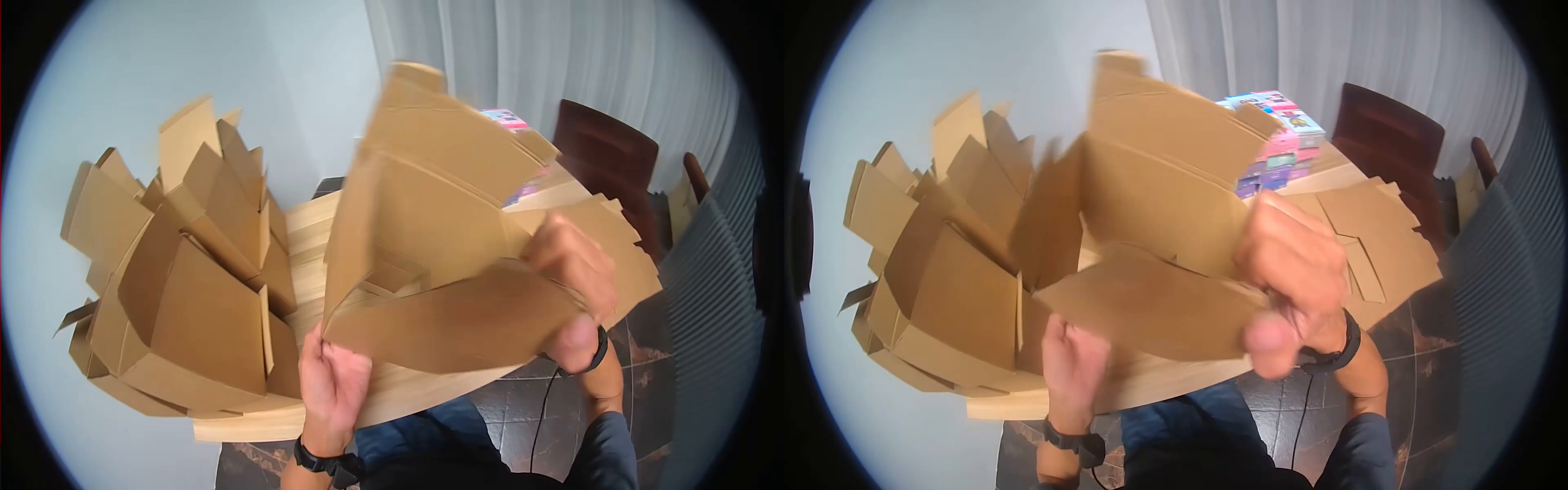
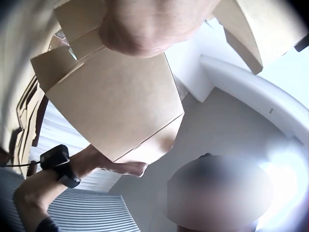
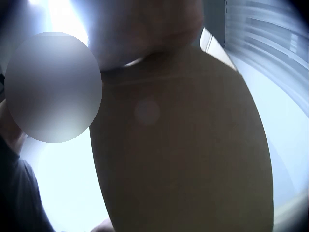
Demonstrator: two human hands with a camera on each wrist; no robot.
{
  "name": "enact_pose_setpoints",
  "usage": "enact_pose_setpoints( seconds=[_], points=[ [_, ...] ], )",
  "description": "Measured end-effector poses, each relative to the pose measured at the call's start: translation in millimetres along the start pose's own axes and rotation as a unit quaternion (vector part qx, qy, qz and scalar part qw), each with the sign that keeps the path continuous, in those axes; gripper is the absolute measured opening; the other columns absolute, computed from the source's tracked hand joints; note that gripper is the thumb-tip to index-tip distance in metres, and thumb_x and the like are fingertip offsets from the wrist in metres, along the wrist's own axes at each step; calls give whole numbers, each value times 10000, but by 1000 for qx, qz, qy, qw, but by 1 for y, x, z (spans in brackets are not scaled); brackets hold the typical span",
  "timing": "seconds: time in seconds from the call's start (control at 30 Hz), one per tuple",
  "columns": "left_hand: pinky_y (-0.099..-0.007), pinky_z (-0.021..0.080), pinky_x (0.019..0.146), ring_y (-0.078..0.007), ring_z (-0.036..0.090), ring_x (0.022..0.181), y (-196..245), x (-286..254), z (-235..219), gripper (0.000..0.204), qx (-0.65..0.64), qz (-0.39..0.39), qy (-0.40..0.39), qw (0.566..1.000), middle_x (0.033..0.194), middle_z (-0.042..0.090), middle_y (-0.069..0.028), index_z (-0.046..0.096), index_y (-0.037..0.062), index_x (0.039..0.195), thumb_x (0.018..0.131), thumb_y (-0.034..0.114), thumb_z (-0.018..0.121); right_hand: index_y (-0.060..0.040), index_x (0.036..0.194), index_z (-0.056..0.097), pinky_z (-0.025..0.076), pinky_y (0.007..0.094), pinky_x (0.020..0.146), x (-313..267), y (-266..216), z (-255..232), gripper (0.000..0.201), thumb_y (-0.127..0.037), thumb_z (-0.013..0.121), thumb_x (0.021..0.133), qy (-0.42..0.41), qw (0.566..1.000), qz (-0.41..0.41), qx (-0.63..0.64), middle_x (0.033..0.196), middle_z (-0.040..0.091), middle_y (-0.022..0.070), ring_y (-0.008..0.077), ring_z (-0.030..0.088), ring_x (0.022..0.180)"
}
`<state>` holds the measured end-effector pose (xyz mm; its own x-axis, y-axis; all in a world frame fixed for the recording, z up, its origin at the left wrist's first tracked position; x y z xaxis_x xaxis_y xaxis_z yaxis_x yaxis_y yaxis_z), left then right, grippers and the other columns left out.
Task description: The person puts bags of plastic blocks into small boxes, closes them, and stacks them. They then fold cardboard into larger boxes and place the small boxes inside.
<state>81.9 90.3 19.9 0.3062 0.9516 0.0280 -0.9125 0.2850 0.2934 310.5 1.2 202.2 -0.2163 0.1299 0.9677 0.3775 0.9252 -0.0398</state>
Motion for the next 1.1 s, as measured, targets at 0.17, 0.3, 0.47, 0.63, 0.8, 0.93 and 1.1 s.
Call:
enact_pose_setpoints(
  seconds=[0.17, 0.3, 0.47, 0.63, 0.8, 0.93, 1.1],
  points=[
    [-360, 533, 931, -243, 666, 1005, 26, -78, -68, 294, 134, 12, 256, 957, 952, 711, -105, 665, 27, 1087, 1079, 245, 467, -95, 566, 420, 232, 347, 416, 23, 0, 61, 386, -312, 660, 776, -100, 993, -70, 9, 614, 413, 32, 212, 387, 517],
    [-419, 420, 1126, -285, 467, 1377, 63, -122, -68, 457, 421, 42, 246, 872, 1493, 445, -178, 408, -40, 1470, 1078, 171, 506, -117, 565, 462, 213, 317, 406, 36, -11, 90, 329, -287, 726, 661, -182, 974, -97, 90, 608, 402, 0, 169, 367, 496],
    [-468, 184, 1277, -344, 239, 1560, 66, -107, 82, 784, 643, 206, -26, 737, 1680, 211, -244, 186, -82, 1600, 1074, 393, 522, -116, 498, 369, 152, 298, 393, 53, -19, 83, 483, -343, 586, 865, -197, 933, -156, 256, 515, 310, -24, 157, 275, 436],
    [-396, 253, 1226, -268, 336, 1512, 49, -55, 117, 829, 546, 153, -77, 820, 1651, 307, -197, 209, -69, 1608, 1018, 313, 648, -99, 498, 401, 180, 305, 384, 47, -35, 83, 475, -326, 586, 871, -196, 928, -117, 294, 511, 346, -11, 160, 312, 431],
    [-353, 371, 1156, -224, 489, 1395, 30, -73, 92, 597, 558, 140, -40, 817, 1563, 458, -176, 302, -43, 1584, 1061, 89, 558, -121, 509, 391, 183, 313, 384, 20, -34, 74, 422, -300, 654, 786, -251, 916, -75, 304, 547, 327, -17, 155, 342, 455],
    [-415, 435, 1100, -302, 487, 1411, 49, -107, 85, 593, 708, 193, -67, 676, 1604, 371, -241, 356, -84, 1520, 1036, 161, 597, -132, 504, 405, 198, 289, 366, 5, -35, 73, 502, -381, 572, 907, -299, 907, -62, 289, 525, 423, -17, 130, 343, 429],
    [-440, 460, 1058, -312, 564, 1294, 110, -165, 190, 1025, 830, 536, 79, 132, 1416, 573, -228, 451, -64, 1480, 696, 367, 952, -133, 583, 517, 254, 255, 390, -1, -35, 50, 462, -434, 617, 919, -278, 910, -107, 289, 626, 575, -11, 115, 465, 506]
  ],
)
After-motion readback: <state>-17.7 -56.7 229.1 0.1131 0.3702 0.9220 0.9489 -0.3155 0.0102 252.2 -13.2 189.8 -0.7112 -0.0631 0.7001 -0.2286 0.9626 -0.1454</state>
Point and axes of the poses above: each hand's wrist, its own x-axis towards the middle knuckle, its own z-axis out of the palm, y = z × x, the point moved 10 cm from there along x, towards the middle knuckle
